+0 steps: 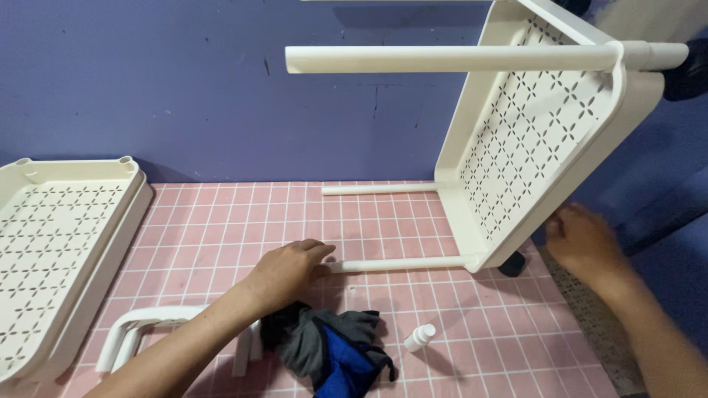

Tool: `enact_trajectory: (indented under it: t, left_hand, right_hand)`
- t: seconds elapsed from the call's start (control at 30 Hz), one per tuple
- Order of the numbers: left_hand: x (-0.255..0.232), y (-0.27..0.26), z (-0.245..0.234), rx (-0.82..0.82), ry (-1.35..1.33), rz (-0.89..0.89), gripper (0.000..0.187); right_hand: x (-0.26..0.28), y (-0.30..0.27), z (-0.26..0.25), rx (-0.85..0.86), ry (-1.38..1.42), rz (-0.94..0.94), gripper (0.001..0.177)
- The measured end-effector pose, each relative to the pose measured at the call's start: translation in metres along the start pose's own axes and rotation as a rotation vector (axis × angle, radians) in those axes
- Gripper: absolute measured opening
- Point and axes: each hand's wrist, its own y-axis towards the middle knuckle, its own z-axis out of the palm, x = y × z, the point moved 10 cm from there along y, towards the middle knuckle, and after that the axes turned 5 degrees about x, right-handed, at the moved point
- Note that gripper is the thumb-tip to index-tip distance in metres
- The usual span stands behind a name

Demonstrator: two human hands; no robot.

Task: The person assembles a white plastic rolling cart by inserting vertical poles into tray corners and connecting horizontal crossbars. They handle multiple trays and poles, aligning and securing each component to build the frame.

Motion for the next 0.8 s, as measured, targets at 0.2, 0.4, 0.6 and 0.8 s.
enact_trajectory:
  t: [0.2, 0.4, 0.6, 0.8]
  left_hand:
    - [-0.011, -0.038, -0.045, -0.245, 0.092, 0.096, 0.039]
    - [-0.016, -0.084, -0.087, -0.397, 0.221, 0.147, 0.035]
    - [0.007, -0.142, -0.132, -0.495, 0.303, 0.094, 0.033]
    - [0.083, -0.202, -0.181, -0.457, 0.216, -0.198, 0.033]
  right_hand:
    - [0.074, -0.070, -0.040, 0.137, -0.241, 0.140, 0.033]
    - [0.212, -0.102, -0.056, 0.020, -0.232, -0.262, 0.027]
    - [0.359, -0.121, -0.050, -0.051, -0.098, -0.723, 0.034]
    - [0.475, -0.126, -0.022, -0.043, -0.036, -1.023, 0.033]
